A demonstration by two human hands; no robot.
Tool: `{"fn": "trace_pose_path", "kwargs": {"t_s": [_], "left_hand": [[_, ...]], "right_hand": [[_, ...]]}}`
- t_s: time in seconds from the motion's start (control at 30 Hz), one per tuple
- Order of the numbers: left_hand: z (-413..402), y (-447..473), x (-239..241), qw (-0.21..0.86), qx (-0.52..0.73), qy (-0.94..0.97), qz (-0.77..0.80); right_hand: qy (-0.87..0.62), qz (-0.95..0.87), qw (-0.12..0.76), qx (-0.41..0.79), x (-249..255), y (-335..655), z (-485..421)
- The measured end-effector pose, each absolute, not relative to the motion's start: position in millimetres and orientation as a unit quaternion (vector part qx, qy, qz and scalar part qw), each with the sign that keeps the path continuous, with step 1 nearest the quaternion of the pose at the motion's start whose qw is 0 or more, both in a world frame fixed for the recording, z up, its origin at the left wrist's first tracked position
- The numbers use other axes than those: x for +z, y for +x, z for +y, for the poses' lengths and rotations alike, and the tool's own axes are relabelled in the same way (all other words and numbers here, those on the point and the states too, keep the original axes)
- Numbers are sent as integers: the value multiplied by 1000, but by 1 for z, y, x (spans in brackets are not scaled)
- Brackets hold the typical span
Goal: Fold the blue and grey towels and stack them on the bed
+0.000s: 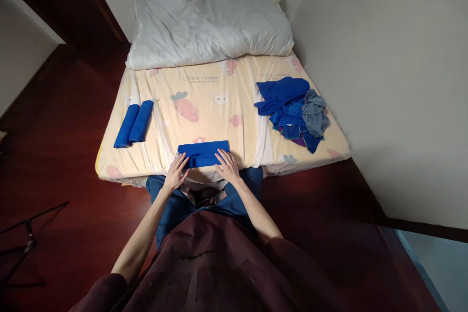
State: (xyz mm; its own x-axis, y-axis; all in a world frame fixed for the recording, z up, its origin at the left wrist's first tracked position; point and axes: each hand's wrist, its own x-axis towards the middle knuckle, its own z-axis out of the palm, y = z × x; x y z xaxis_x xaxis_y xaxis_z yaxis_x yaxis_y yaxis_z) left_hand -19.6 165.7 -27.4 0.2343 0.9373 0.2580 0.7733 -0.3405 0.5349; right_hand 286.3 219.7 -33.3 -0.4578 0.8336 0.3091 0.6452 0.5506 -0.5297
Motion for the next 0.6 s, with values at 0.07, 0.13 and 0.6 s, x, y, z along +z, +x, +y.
{"fn": "trace_pose_path", "kwargs": {"t_s": [0.07,0.13,0.6], "left_hand": [[169,-18,-34,144,248,781,555],[171,-19,-43,139,227,780,566],[186,-27,-61,130,212,739,626]], "right_hand": [[-432,-845,264,171,-39,286,221],[-435,-848,247,175,-48,290,222],[-474,-832,223,183,-66,296,248]]}}
